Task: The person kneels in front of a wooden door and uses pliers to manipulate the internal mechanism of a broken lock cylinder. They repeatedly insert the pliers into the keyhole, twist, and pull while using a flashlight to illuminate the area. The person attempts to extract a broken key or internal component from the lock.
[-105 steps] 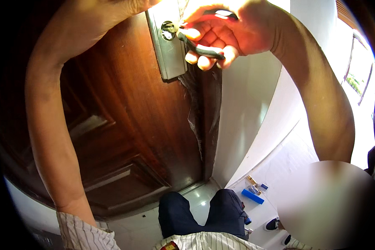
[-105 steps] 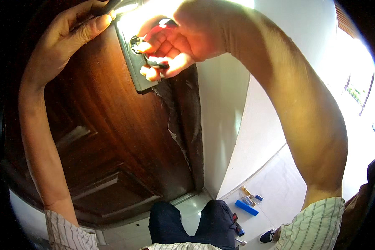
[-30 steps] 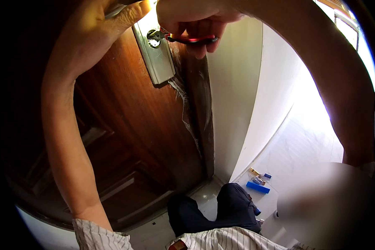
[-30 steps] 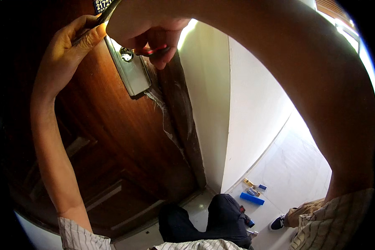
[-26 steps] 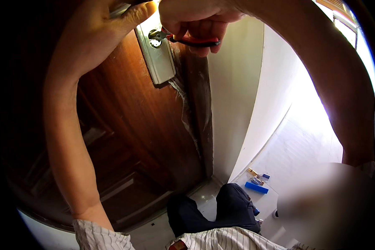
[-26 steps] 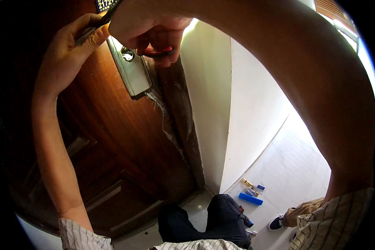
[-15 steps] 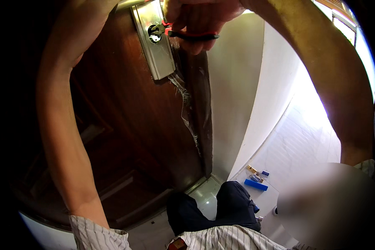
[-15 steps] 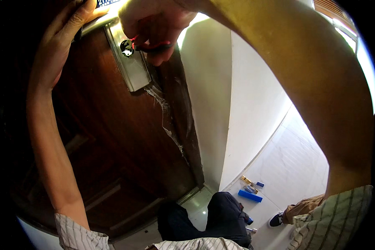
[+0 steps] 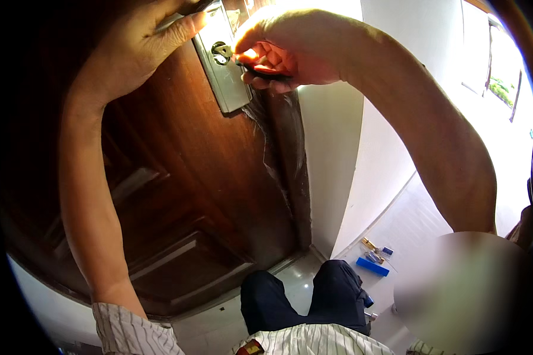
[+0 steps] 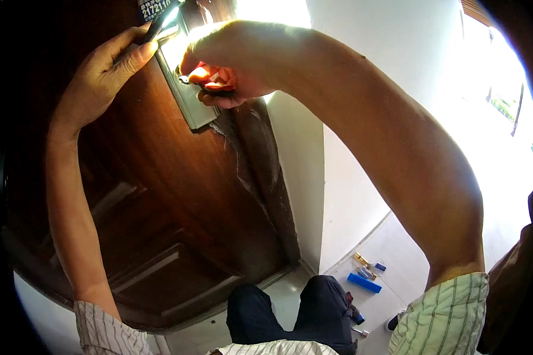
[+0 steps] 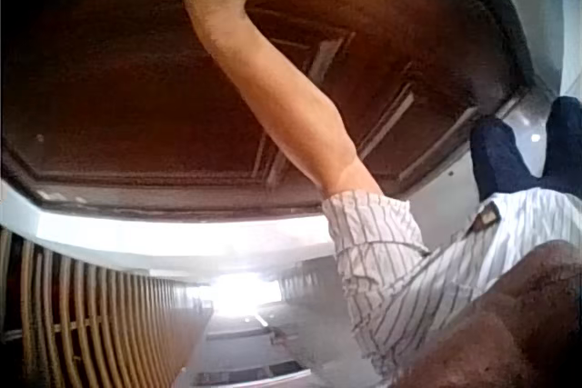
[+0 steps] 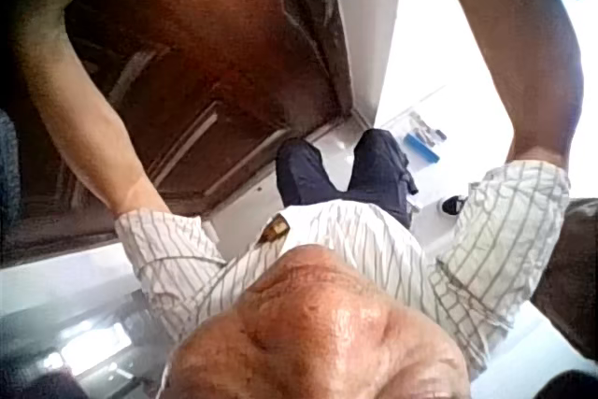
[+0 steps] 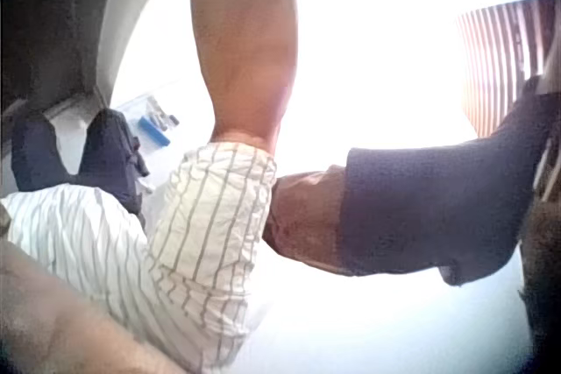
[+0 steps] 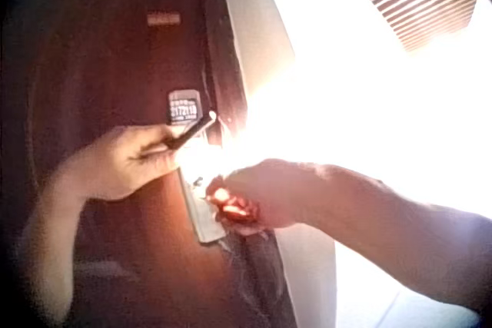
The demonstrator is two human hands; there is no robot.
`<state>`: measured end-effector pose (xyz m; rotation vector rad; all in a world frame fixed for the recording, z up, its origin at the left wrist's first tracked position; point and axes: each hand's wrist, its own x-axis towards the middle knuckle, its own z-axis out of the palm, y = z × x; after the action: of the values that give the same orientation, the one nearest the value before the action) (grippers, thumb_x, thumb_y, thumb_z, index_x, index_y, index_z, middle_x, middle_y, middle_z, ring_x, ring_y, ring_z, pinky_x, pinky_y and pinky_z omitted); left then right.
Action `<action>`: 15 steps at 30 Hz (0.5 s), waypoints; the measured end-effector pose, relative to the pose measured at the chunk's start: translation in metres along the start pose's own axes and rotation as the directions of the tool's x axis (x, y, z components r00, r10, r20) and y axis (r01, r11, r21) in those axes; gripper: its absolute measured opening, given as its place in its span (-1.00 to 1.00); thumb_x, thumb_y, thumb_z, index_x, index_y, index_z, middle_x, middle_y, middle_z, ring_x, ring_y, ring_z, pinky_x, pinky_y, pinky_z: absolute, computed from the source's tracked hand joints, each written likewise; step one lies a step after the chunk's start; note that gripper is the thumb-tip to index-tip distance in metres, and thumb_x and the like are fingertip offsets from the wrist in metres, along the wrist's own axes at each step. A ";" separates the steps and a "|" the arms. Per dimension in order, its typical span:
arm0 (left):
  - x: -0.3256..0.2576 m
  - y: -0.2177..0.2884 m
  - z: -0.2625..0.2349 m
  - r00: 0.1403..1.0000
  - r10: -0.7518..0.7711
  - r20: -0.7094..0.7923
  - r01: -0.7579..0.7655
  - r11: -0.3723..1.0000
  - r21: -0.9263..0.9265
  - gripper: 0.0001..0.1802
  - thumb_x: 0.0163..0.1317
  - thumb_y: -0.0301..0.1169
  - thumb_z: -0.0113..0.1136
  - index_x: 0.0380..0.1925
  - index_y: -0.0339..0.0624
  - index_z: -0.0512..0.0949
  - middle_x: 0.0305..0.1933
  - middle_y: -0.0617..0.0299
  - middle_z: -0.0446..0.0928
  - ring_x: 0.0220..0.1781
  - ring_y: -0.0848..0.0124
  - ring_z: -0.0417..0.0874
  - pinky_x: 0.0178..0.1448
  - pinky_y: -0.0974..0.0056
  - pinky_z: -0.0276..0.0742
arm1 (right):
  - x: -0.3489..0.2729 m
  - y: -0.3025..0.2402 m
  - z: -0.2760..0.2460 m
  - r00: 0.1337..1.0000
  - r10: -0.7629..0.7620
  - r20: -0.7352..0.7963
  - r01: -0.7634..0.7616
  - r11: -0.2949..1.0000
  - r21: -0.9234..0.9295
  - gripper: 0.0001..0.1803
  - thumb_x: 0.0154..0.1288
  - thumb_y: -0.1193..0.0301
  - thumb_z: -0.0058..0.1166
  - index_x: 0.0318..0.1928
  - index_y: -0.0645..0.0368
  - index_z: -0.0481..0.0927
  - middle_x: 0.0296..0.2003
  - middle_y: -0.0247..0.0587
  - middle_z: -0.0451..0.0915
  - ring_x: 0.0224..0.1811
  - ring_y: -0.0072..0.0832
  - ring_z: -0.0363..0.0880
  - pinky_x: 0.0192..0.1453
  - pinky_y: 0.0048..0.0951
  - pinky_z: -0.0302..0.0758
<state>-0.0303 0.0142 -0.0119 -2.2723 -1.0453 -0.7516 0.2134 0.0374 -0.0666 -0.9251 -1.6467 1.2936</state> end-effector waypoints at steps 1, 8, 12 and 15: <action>0.001 -0.001 -0.004 0.998 -0.001 0.068 0.005 0.999 -0.049 -0.29 0.52 0.18 -0.02 0.39 -0.14 0.47 0.34 0.03 0.56 0.45 0.18 0.51 0.55 0.01 0.34 | -0.007 0.001 0.000 0.999 -0.047 -0.003 0.047 0.997 -0.063 -0.75 0.36 0.24 0.20 -0.26 0.20 0.60 -0.47 -0.34 0.49 -0.43 -0.42 0.54 -0.30 -0.41 0.50; 0.003 0.014 -0.009 0.972 0.136 0.194 -0.111 0.985 -0.135 -0.34 0.56 0.01 0.00 0.46 -0.19 0.39 0.40 0.00 0.52 0.48 0.20 0.47 0.62 0.04 0.23 | -0.039 -0.006 -0.005 0.926 -0.374 0.056 0.243 0.474 -0.847 -0.69 0.37 0.22 -0.06 -0.34 0.17 0.63 -0.54 -0.25 0.52 -0.56 -0.50 0.50 -0.41 -0.41 0.50; 0.006 0.016 -0.007 0.975 0.160 0.157 -0.132 0.976 -0.173 -0.33 0.56 -0.02 -0.01 0.47 -0.24 0.36 0.40 -0.02 0.52 0.48 0.19 0.47 0.62 0.05 0.23 | -0.042 -0.021 -0.005 0.952 -0.289 0.100 0.215 0.402 -0.890 -0.64 0.44 0.23 -0.15 -0.21 0.28 0.58 -0.42 -0.11 0.58 -0.41 -0.38 0.61 -0.27 -0.29 0.59; 0.009 0.014 -0.006 0.976 0.156 0.151 -0.127 0.975 -0.181 -0.32 0.56 0.00 0.00 0.47 -0.25 0.36 0.37 -0.01 0.55 0.45 0.21 0.50 0.60 0.09 0.25 | -0.055 -0.050 0.001 0.988 -0.115 0.103 0.140 0.373 -0.917 -0.56 0.51 0.21 -0.21 -0.07 0.40 0.53 -0.31 0.01 0.62 -0.26 -0.27 0.69 -0.14 -0.19 0.68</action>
<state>-0.0159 0.0065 -0.0045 -2.5624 -0.9077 -0.6231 0.2310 -0.0227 -0.0263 -1.3580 -2.4447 0.1002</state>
